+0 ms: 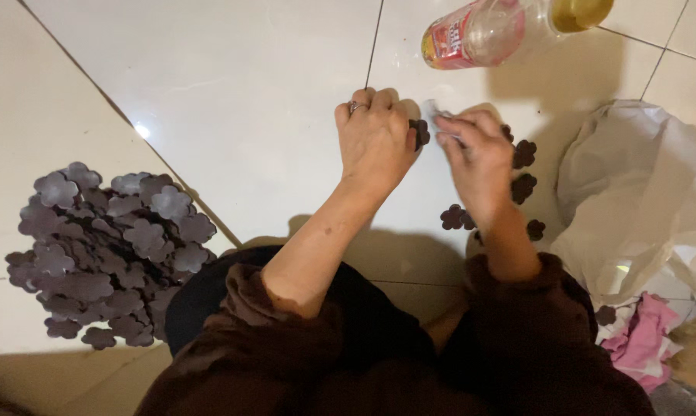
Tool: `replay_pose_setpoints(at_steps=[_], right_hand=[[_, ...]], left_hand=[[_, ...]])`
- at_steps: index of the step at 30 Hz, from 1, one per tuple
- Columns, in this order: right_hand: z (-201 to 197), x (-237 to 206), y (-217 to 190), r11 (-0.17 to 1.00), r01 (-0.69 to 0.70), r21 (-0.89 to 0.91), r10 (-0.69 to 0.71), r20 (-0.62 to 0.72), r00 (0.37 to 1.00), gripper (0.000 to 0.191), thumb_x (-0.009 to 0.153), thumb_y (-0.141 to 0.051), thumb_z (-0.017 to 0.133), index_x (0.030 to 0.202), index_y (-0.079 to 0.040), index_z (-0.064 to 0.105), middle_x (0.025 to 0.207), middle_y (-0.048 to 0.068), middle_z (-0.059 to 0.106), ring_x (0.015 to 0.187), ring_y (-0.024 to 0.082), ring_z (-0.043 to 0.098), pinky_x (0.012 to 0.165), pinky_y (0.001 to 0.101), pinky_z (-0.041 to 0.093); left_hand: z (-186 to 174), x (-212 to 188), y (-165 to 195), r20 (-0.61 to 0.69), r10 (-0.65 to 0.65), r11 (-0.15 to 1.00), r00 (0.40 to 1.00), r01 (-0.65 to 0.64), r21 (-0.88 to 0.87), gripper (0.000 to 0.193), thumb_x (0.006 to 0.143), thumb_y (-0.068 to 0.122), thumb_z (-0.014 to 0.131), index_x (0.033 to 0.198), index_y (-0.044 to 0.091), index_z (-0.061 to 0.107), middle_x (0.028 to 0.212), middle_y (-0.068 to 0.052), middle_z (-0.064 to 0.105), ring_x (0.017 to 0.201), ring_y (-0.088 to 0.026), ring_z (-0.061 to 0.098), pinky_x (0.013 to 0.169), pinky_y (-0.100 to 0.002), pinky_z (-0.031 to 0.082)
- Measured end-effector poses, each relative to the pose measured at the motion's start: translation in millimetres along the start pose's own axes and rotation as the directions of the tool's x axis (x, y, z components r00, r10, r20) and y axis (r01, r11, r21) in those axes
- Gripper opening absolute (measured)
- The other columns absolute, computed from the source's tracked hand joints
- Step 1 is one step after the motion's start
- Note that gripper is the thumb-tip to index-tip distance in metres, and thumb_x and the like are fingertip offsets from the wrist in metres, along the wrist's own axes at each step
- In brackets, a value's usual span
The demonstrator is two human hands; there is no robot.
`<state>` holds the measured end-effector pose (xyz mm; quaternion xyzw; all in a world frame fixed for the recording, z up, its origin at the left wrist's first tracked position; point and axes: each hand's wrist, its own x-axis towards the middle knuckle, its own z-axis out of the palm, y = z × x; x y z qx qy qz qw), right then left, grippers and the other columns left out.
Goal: The person sits on a tiled floor and wipes small dark flower-shaped decorative pieces with a white cloth. They pick up each piece individually, rub it with the cloth, and place it back down. A plastic bottle and a white bag are visible nearby.
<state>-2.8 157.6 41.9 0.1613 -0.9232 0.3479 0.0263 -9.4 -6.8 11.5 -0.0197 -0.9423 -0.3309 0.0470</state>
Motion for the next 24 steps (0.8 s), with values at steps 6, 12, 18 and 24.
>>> replay_pose_setpoints(at_steps=[6, 12, 18, 24], right_hand=[[23, -11, -20, 0.978, 0.032, -0.204, -0.034, -0.004, 0.999, 0.013, 0.092, 0.007, 0.076, 0.104, 0.005, 0.072, 0.101, 0.016, 0.062, 0.092, 0.034, 0.063, 0.082, 0.042, 0.054], [15, -12, -28, 0.974, 0.018, -0.224, -0.013, 0.025, 1.0, 0.01, 0.094, 0.006, 0.075, 0.103, 0.005, 0.07, 0.101, 0.017, 0.062, 0.091, 0.037, 0.062, 0.082, 0.0433, 0.053], [10, -16, -27, 0.985, -0.069, -0.159, 0.077, 0.044, 0.996, 0.012, 0.093, 0.009, 0.071, 0.104, 0.004, 0.068, 0.104, 0.018, 0.061, 0.092, 0.036, 0.064, 0.079, 0.0413, 0.054], [8, -7, -19, 0.999, -0.049, -0.021, 0.049, 0.028, 0.998, 0.02, 0.094, 0.009, 0.072, 0.113, 0.002, 0.072, 0.106, 0.015, 0.062, 0.09, 0.03, 0.064, 0.078, 0.0357, 0.055]], left_hand=[[1, -4, -3, -0.045, 0.026, 1.0, 0.999, -0.026, 0.002, 0.01, 0.071, 0.015, 0.074, 0.08, 0.011, 0.072, 0.09, -0.007, 0.066, 0.095, -0.032, 0.061, 0.079, -0.048, 0.039], [-4, -3, -3, -0.011, 0.01, 1.0, 1.0, -0.01, -0.02, 0.006, 0.072, 0.014, 0.074, 0.078, 0.012, 0.071, 0.089, -0.007, 0.066, 0.094, -0.031, 0.061, 0.079, -0.048, 0.039], [-2, -4, -4, -0.042, 0.005, 1.0, 0.999, -0.004, 0.023, 0.008, 0.07, 0.015, 0.074, 0.075, 0.01, 0.07, 0.089, -0.007, 0.066, 0.096, -0.031, 0.061, 0.08, -0.047, 0.039], [3, -3, -5, -0.033, -0.002, 1.0, 0.999, 0.002, -0.002, 0.007, 0.071, 0.015, 0.075, 0.076, 0.011, 0.07, 0.089, -0.008, 0.066, 0.096, -0.032, 0.061, 0.08, -0.048, 0.039]])
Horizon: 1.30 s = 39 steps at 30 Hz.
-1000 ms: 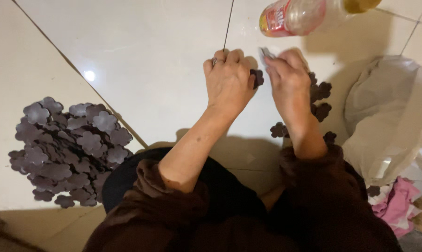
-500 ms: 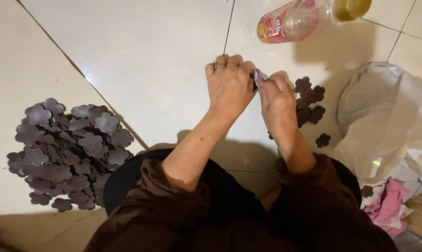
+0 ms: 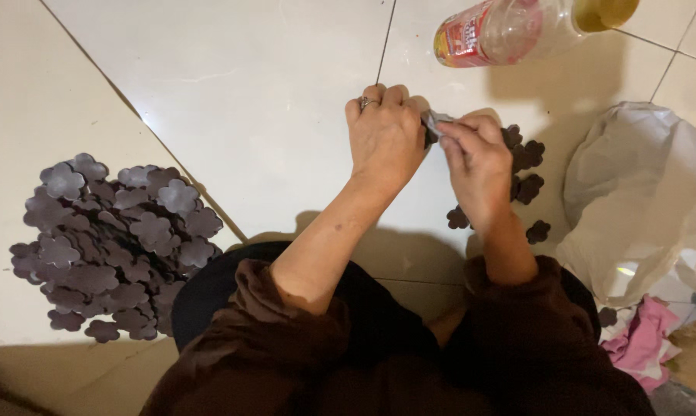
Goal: The person sits on a tiled floor and wipes small dark flower-shaped decorative pieces with a white cloth. They pick up each piece individually, rub it with the cloth, and place it back down. A plastic bottle and a white bag are visible nearby.
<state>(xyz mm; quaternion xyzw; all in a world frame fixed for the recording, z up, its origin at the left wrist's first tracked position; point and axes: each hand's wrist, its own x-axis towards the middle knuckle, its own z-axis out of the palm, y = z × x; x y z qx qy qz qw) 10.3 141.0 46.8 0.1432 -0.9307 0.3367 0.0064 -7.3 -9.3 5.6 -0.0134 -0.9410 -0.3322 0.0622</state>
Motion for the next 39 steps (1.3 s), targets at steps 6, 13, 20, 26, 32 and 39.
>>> replay_pose_setpoints(at_steps=[6, 13, 20, 26, 32, 39], right_hand=[[8, 0, 2, 0.995, -0.052, -0.087, 0.056, 0.045, 0.997, 0.012, 0.093, 0.007, 0.075, 0.104, 0.003, 0.071, 0.103, 0.017, 0.063, 0.089, 0.033, 0.066, 0.077, 0.0382, 0.054], [-17, -1, 33, 0.991, -0.131, 0.034, 0.123, 0.172, 0.977, 0.009, 0.094, 0.001, 0.074, 0.103, -0.001, 0.073, 0.104, 0.009, 0.067, 0.091, 0.02, 0.066, 0.081, 0.0311, 0.054], [-42, 2, 60, 0.478, -0.628, 0.615, 0.428, 0.461, 0.777, 0.021, 0.104, -0.001, 0.062, 0.124, 0.002, 0.067, 0.104, 0.004, 0.066, 0.086, 0.008, 0.056, 0.077, 0.0222, 0.044], [-41, 8, 63, 0.203, -0.653, 0.73, 0.324, 0.579, 0.748, 0.024, 0.1, 0.005, 0.055, 0.122, 0.001, 0.063, 0.115, 0.005, 0.067, 0.103, 0.013, 0.065, 0.094, 0.029, 0.053], [-30, 12, 70, 0.199, -0.577, 0.792, 0.324, 0.503, 0.801, 0.024, 0.102, 0.008, 0.056, 0.124, 0.0, 0.062, 0.117, 0.007, 0.068, 0.105, 0.014, 0.064, 0.095, 0.0297, 0.052], [-17, 14, 62, 0.158, -0.547, 0.822, 0.46, 0.429, 0.777, 0.026, 0.105, 0.005, 0.058, 0.13, 0.002, 0.063, 0.117, 0.009, 0.069, 0.106, 0.016, 0.067, 0.098, 0.0322, 0.055]], left_hand=[[1, 3, 1, 0.008, -0.001, 1.0, 1.0, 0.001, 0.021, 0.009, 0.072, 0.016, 0.075, 0.077, 0.009, 0.071, 0.091, -0.007, 0.066, 0.097, -0.031, 0.061, 0.081, -0.048, 0.039], [-5, 5, 1, 0.03, -0.012, 1.0, 0.999, 0.012, 0.013, 0.013, 0.071, 0.018, 0.077, 0.077, 0.008, 0.071, 0.09, -0.007, 0.066, 0.095, -0.032, 0.06, 0.079, -0.048, 0.04], [-12, 14, 6, -0.012, -0.113, 0.962, 0.994, 0.106, -0.253, 0.013, 0.082, 0.023, 0.078, 0.084, 0.01, 0.075, 0.094, -0.006, 0.07, 0.094, -0.031, 0.062, 0.081, -0.049, 0.041], [-7, 18, 6, 0.169, 0.005, 0.567, 0.986, 0.136, -0.813, 0.03, 0.092, 0.025, 0.076, 0.11, 0.002, 0.072, 0.112, -0.008, 0.074, 0.089, -0.016, 0.073, 0.079, -0.031, 0.059], [4, 16, 4, 0.397, -0.133, 0.531, 0.908, 0.404, -0.745, 0.019, 0.086, 0.014, 0.081, 0.099, 0.001, 0.077, 0.081, -0.006, 0.075, 0.069, -0.008, 0.063, 0.065, -0.024, 0.054], [0, 17, 5, 0.286, -0.044, 0.563, 0.957, 0.26, -0.785, 0.02, 0.088, 0.007, 0.075, 0.107, 0.006, 0.078, 0.092, -0.006, 0.075, 0.073, -0.01, 0.068, 0.067, -0.026, 0.057]])
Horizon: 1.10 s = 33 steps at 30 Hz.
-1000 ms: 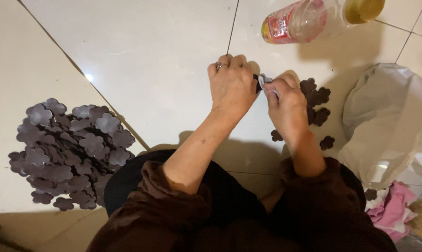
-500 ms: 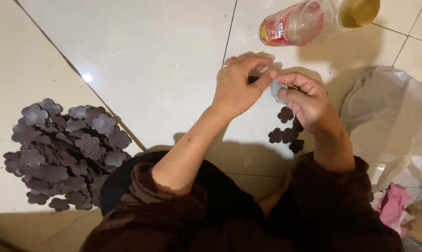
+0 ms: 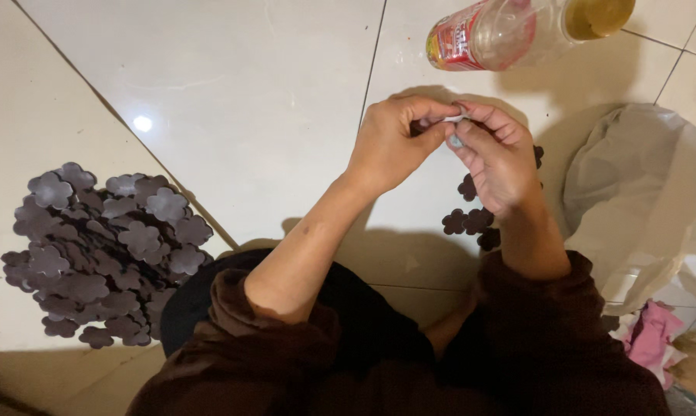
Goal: The person sits on a tiled floor and wipes small dark flower-shaped decorative pieces with a white cloth. They pick up each piece individually, rub it with the cloth, and place it back down. A plastic bottle and a white bag are visible nearby.
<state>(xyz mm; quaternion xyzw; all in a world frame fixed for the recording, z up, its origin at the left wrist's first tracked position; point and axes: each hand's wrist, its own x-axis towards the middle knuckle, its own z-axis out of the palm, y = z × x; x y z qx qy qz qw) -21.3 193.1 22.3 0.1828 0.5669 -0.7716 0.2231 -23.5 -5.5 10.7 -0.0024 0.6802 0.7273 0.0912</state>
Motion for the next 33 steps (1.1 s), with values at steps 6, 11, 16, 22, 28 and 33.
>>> replay_pose_setpoints(at_steps=[6, 11, 16, 22, 28, 33], right_hand=[[6, -2, 1, 0.999, 0.027, -0.027, -0.026, 0.031, 0.999, 0.032, 0.102, 0.003, 0.06, 0.134, 0.003, 0.062, 0.121, 0.011, 0.07, 0.112, 0.017, 0.07, 0.101, 0.0307, 0.056], [19, 2, 12, 0.743, 0.397, -0.54, -0.426, 0.077, 0.902, 0.019, 0.101, 0.006, 0.07, 0.12, 0.001, 0.071, 0.121, 0.008, 0.065, 0.11, 0.015, 0.067, 0.1, 0.0287, 0.057], [39, 1, 15, 0.167, 0.521, -0.837, -0.562, 0.353, 0.748, 0.019, 0.091, 0.008, 0.078, 0.108, 0.002, 0.075, 0.106, 0.012, 0.067, 0.097, 0.023, 0.068, 0.085, 0.032, 0.056], [56, -1, 13, 0.046, 0.503, -0.863, -0.583, 0.386, 0.715, 0.019, 0.09, 0.008, 0.078, 0.107, 0.002, 0.072, 0.104, 0.014, 0.064, 0.094, 0.029, 0.066, 0.082, 0.0388, 0.056], [59, -5, 14, 0.076, 0.466, -0.882, -0.547, 0.354, 0.758, 0.016, 0.091, 0.008, 0.078, 0.103, 0.002, 0.07, 0.102, 0.016, 0.062, 0.089, 0.031, 0.064, 0.077, 0.0392, 0.055], [59, 0, 17, 0.093, 0.488, -0.868, -0.593, 0.345, 0.727, 0.015, 0.092, 0.008, 0.077, 0.102, 0.003, 0.068, 0.101, 0.015, 0.06, 0.09, 0.032, 0.063, 0.078, 0.0398, 0.054]], left_hand=[[-5, 0, 5, 0.015, 0.131, 0.966, 0.991, -0.131, 0.224, 0.03, 0.083, -0.002, 0.065, 0.105, 0.011, 0.08, 0.091, -0.007, 0.074, 0.083, -0.023, 0.069, 0.077, -0.035, 0.057], [-12, 0, 5, -0.125, 0.219, 0.792, 0.968, -0.102, 0.602, 0.011, 0.076, 0.008, 0.077, 0.085, 0.014, 0.074, 0.093, -0.004, 0.071, 0.096, -0.031, 0.064, 0.079, -0.048, 0.046], [-11, -5, 2, -0.056, 0.157, 0.642, 0.986, -0.059, 0.765, 0.026, 0.066, 0.014, 0.084, 0.087, 0.015, 0.068, 0.098, -0.004, 0.064, 0.1, -0.031, 0.06, 0.08, -0.049, 0.042], [-7, -5, -2, -0.071, 0.147, 0.613, 0.987, -0.035, 0.789, 0.03, 0.062, 0.013, 0.085, 0.087, 0.015, 0.068, 0.099, -0.003, 0.063, 0.1, -0.031, 0.059, 0.079, -0.049, 0.042], [-5, -7, -2, -0.092, 0.154, 0.623, 0.984, -0.024, 0.782, 0.027, 0.065, 0.013, 0.085, 0.085, 0.015, 0.068, 0.098, -0.003, 0.063, 0.098, -0.03, 0.06, 0.079, -0.048, 0.042], [-4, -7, -3, -0.098, 0.163, 0.628, 0.982, -0.027, 0.778, 0.03, 0.063, 0.012, 0.084, 0.089, 0.015, 0.07, 0.101, -0.003, 0.064, 0.097, -0.03, 0.06, 0.078, -0.048, 0.041]])
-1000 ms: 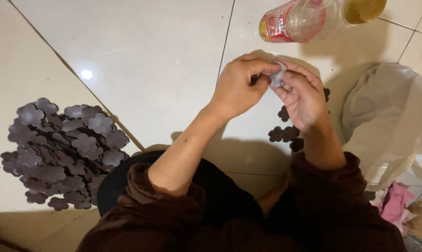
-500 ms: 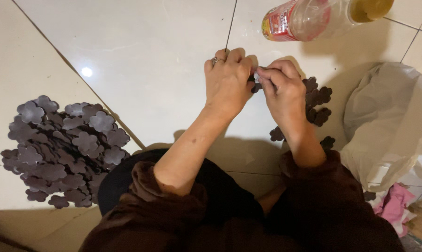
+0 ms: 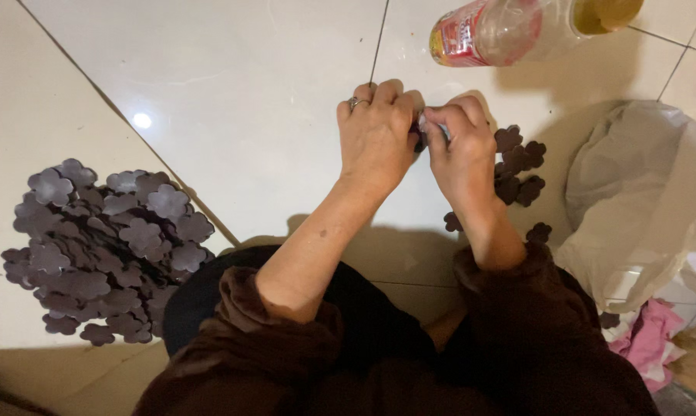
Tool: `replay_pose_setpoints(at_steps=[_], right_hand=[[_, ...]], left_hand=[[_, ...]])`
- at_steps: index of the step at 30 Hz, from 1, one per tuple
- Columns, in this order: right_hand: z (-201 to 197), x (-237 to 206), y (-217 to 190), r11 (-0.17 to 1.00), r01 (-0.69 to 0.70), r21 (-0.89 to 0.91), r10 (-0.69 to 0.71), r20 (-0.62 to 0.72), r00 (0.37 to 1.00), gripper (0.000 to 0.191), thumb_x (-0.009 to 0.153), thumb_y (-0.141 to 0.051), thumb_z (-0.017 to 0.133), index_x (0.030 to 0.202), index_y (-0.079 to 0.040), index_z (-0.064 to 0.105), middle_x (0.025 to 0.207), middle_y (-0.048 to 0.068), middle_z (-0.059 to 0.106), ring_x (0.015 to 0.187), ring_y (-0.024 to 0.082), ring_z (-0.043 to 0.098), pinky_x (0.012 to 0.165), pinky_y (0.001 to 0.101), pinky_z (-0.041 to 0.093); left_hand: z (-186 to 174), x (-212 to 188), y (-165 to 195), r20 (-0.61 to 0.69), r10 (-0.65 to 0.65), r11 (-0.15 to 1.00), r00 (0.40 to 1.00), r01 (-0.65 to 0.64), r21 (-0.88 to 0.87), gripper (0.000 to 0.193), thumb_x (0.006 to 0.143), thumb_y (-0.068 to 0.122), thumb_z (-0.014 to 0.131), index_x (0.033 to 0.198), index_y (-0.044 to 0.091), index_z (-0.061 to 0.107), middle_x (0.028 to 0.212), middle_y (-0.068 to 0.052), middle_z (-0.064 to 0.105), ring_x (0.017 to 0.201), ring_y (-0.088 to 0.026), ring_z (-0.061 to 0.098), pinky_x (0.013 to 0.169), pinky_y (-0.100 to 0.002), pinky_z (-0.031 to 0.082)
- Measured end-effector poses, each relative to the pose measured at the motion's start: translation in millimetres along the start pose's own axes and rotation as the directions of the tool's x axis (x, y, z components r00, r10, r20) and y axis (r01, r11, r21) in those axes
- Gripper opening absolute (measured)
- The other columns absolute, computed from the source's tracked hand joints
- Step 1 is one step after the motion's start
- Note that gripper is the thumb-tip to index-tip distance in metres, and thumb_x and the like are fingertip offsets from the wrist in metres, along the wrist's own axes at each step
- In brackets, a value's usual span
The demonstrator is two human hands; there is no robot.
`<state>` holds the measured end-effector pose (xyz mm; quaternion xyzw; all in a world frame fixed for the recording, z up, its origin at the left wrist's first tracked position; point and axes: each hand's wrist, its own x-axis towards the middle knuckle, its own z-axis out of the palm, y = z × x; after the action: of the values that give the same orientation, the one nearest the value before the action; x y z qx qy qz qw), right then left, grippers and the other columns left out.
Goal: The person sits on a tiled floor and wipes small dark flower-shaped decorative pieces with a white cloth. They pick up each piece individually, rub it with the cloth, and place it back down. A plastic bottle and a white bag are visible nearby.
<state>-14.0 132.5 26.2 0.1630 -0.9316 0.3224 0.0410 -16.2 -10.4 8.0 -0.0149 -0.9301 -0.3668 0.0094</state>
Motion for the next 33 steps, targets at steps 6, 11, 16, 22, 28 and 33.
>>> replay_pose_setpoints(at_steps=[6, 11, 16, 22, 28, 33], right_hand=[[-6, 1, 2, 0.995, -0.085, 0.042, 0.081, 0.093, 0.992, 0.015, 0.089, 0.006, 0.08, 0.1, 0.003, 0.07, 0.1, 0.015, 0.061, 0.086, 0.029, 0.064, 0.075, 0.0381, 0.054], [-3, 9, 14, 0.992, -0.114, 0.053, 0.113, 0.021, 0.993, 0.012, 0.091, 0.008, 0.08, 0.099, 0.003, 0.072, 0.099, 0.014, 0.062, 0.087, 0.027, 0.064, 0.071, 0.0358, 0.053], [-8, 8, 24, 1.0, -0.003, 0.031, 0.005, -0.059, 0.998, 0.014, 0.093, 0.008, 0.08, 0.102, 0.003, 0.071, 0.108, 0.016, 0.064, 0.096, 0.028, 0.066, 0.083, 0.0373, 0.055], [-28, 7, 26, 0.997, -0.062, -0.05, 0.065, 0.047, 0.997, 0.013, 0.09, 0.006, 0.081, 0.099, 0.0, 0.074, 0.1, 0.014, 0.066, 0.091, 0.029, 0.066, 0.079, 0.0369, 0.055], [-20, 0, 18, 0.997, -0.062, 0.055, 0.055, 0.128, 0.99, 0.015, 0.087, 0.004, 0.081, 0.098, 0.0, 0.073, 0.098, 0.015, 0.064, 0.088, 0.029, 0.067, 0.074, 0.0342, 0.056], [-26, -8, 20, 0.997, -0.059, -0.055, 0.068, 0.181, 0.981, 0.015, 0.086, 0.005, 0.081, 0.096, 0.001, 0.07, 0.098, 0.015, 0.064, 0.087, 0.027, 0.066, 0.077, 0.0361, 0.055]], left_hand=[[-2, -2, 1, -0.018, 0.005, 1.0, 1.0, -0.005, 0.01, 0.027, 0.067, 0.012, 0.084, 0.09, 0.015, 0.07, 0.102, -0.003, 0.064, 0.098, -0.03, 0.06, 0.08, -0.048, 0.042], [-2, 0, 2, 0.017, -0.005, 1.0, 1.0, 0.005, -0.014, 0.027, 0.062, 0.013, 0.082, 0.086, 0.013, 0.068, 0.1, -0.004, 0.065, 0.099, -0.031, 0.061, 0.078, -0.048, 0.042], [1, -1, 7, -0.065, 0.058, 0.998, 0.996, -0.061, -0.035, 0.022, 0.077, 0.011, 0.078, 0.098, 0.018, 0.073, 0.1, -0.002, 0.064, 0.1, -0.029, 0.059, 0.082, -0.048, 0.042], [-3, -2, 7, -0.026, 0.092, 0.996, 0.995, -0.093, -0.002, 0.027, 0.074, 0.01, 0.077, 0.099, 0.02, 0.074, 0.098, -0.002, 0.064, 0.101, -0.028, 0.059, 0.083, -0.048, 0.042], [-2, -2, 6, 0.002, 0.061, 0.998, 0.998, -0.061, -0.022, 0.034, 0.07, 0.009, 0.078, 0.102, 0.019, 0.073, 0.101, -0.002, 0.064, 0.102, -0.028, 0.059, 0.083, -0.048, 0.041], [2, -2, 8, -0.02, 0.113, 0.993, 0.993, -0.114, -0.043, 0.039, 0.067, 0.012, 0.081, 0.105, 0.019, 0.073, 0.104, -0.004, 0.064, 0.103, -0.03, 0.058, 0.082, -0.048, 0.04]])
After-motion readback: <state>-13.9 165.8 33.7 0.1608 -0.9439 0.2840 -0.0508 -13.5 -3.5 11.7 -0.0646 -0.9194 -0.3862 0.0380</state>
